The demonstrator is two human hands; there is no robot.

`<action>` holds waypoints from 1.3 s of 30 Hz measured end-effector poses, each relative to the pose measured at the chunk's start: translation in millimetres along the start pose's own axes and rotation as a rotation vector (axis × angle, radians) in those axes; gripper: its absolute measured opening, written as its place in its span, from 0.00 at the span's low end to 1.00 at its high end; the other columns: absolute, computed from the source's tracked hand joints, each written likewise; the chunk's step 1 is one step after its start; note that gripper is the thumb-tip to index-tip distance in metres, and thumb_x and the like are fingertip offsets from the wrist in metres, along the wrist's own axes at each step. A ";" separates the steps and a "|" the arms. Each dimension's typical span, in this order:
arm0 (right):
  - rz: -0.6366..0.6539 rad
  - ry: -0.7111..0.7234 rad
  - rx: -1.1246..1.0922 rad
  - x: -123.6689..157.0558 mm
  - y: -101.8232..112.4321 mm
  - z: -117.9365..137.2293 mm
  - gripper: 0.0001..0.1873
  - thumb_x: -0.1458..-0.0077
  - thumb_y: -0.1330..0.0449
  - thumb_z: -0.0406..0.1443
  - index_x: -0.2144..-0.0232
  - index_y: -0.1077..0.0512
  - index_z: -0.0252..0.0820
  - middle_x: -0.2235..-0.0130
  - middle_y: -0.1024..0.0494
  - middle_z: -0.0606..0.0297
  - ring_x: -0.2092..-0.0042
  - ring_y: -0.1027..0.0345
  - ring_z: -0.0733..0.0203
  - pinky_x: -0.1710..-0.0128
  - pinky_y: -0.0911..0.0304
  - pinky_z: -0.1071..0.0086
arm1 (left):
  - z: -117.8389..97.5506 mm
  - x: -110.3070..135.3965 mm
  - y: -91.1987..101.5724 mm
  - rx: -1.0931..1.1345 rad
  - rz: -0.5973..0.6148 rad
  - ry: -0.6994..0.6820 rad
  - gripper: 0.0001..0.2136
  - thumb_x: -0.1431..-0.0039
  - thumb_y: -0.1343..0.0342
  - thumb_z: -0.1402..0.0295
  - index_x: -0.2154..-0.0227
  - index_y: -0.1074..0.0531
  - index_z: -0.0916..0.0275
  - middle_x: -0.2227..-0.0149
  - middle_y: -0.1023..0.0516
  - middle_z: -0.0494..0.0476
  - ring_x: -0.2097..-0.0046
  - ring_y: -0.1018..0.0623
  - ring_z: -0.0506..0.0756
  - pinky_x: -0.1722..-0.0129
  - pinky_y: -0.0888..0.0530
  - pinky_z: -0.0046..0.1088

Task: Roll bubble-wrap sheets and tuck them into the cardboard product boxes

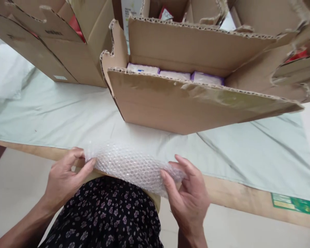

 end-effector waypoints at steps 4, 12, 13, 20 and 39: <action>-0.066 0.058 0.094 -26.5 -2.6 -3.8 0.29 0.41 0.30 0.40 0.39 0.29 0.46 0.59 0.18 0.62 0.63 0.23 0.58 0.59 0.24 0.61 | -1.7 -16.5 -10.6 -0.040 -0.011 -0.063 0.08 0.32 0.43 0.68 0.52 0.28 0.58 0.65 0.22 0.50 0.63 0.21 0.53 0.59 0.22 0.32; -0.097 0.224 0.368 -28.9 14.8 -4.5 0.15 0.35 0.37 0.35 0.47 0.25 0.46 0.54 0.19 0.58 0.63 0.27 0.58 0.57 0.26 0.56 | -6.5 -16.8 -9.8 -0.144 -0.056 -0.170 0.24 0.31 0.41 0.68 0.35 0.36 0.57 0.57 0.23 0.57 0.57 0.22 0.58 0.55 0.21 0.39; -0.113 0.264 0.358 -24.9 17.4 5.4 0.14 0.35 0.37 0.33 0.48 0.24 0.47 0.55 0.19 0.58 0.62 0.27 0.57 0.57 0.26 0.57 | -15.8 -15.9 -6.9 -0.137 -0.063 -0.210 0.22 0.32 0.41 0.71 0.37 0.34 0.55 0.57 0.23 0.56 0.57 0.22 0.57 0.55 0.22 0.38; 0.252 0.475 0.341 -8.5 -38.7 34.5 0.07 0.33 0.39 0.31 0.54 0.25 0.45 0.53 0.20 0.58 0.53 0.27 0.52 0.56 0.32 0.58 | -57.8 -19.0 -49.5 -0.146 0.188 -0.415 0.06 0.32 0.44 0.77 0.57 0.24 0.63 0.63 0.23 0.56 0.61 0.25 0.57 0.62 0.28 0.37; 0.244 0.387 0.480 -50.6 -31.9 -13.8 0.11 0.34 0.43 0.42 0.68 0.28 0.44 0.48 0.19 0.55 0.46 0.26 0.43 0.53 0.33 0.52 | -39.8 -17.7 -63.8 -0.151 0.265 -0.370 0.05 0.31 0.45 0.72 0.58 0.23 0.61 0.62 0.22 0.57 0.61 0.26 0.59 0.62 0.28 0.38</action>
Point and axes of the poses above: each hand's wrist, its own x-axis away from the middle knuckle, its own y-axis out of the back of the hand, z = x × y, the point moved 8 cm from there along -x, towards the middle knuckle
